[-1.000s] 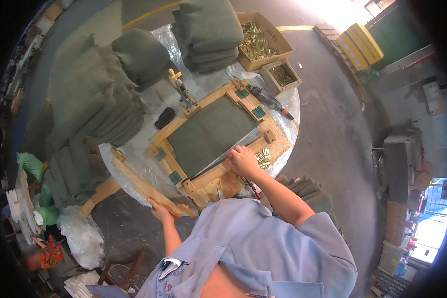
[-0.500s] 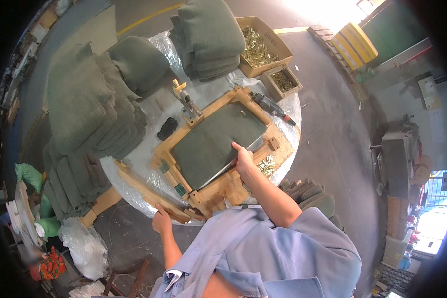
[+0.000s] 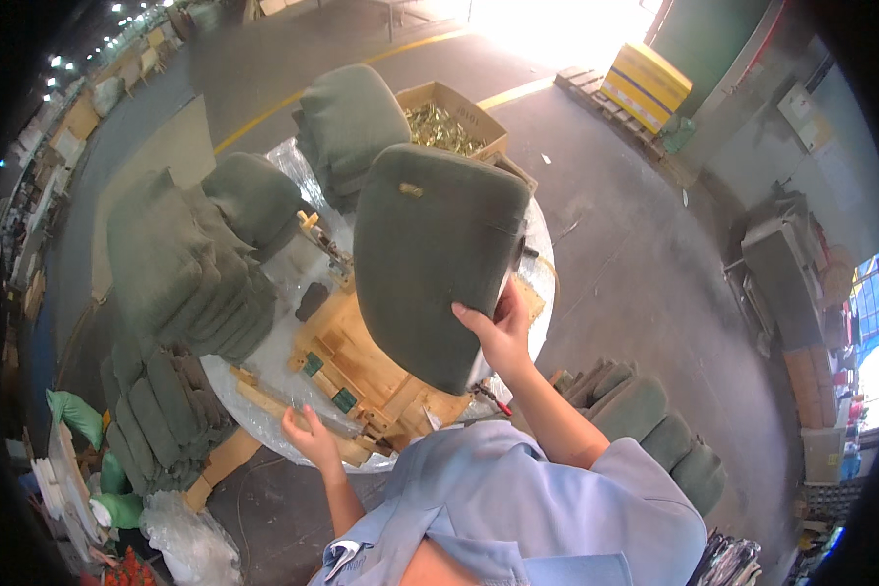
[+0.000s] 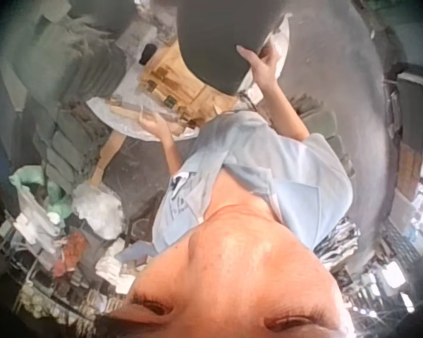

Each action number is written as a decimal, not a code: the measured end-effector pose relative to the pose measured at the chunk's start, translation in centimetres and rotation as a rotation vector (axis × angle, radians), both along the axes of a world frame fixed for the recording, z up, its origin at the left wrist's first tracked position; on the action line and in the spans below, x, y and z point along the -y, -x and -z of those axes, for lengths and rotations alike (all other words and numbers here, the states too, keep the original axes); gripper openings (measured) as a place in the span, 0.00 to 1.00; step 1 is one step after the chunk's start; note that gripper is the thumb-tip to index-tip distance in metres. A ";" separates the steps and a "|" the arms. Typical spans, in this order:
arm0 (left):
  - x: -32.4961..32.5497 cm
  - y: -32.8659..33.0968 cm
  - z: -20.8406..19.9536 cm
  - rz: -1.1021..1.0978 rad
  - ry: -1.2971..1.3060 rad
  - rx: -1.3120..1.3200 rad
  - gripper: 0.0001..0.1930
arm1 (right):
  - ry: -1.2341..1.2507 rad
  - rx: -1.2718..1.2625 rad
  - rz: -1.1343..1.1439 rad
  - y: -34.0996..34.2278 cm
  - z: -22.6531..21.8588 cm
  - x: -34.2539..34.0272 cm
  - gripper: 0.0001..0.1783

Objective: The person places a green cushion into a wooden frame, secures it with a clamp, and uses a pneumatic drill to fasten staples around the edges. They repeat this process for multiple cushions, removing and replacing them as needed.

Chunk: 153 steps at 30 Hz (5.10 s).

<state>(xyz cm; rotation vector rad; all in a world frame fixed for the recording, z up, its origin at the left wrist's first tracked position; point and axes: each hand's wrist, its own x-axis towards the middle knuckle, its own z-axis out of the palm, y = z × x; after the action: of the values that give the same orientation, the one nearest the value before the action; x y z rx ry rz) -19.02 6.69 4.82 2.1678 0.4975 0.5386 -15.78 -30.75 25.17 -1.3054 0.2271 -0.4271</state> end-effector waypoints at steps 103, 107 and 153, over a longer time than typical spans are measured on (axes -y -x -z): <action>6.6 -11.0 3.7 0.238 -0.216 -0.397 0.44 | 0.033 0.096 -0.271 -26.0 -14.1 -9.0 0.28; 3.9 -12.3 -5.6 0.258 0.873 0.179 0.47 | 0.237 0.494 -0.241 -10.0 -15.8 -7.4 0.33; 9.4 -5.4 1.1 1.064 0.456 -0.455 0.29 | -1.103 -0.572 -0.414 6.4 18.1 0.5 0.47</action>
<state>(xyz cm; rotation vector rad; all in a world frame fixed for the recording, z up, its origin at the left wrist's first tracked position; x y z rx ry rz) -13.63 -2.70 3.73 1.7652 -0.3145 -0.6016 -22.18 -31.23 7.06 -0.3194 0.5582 0.4214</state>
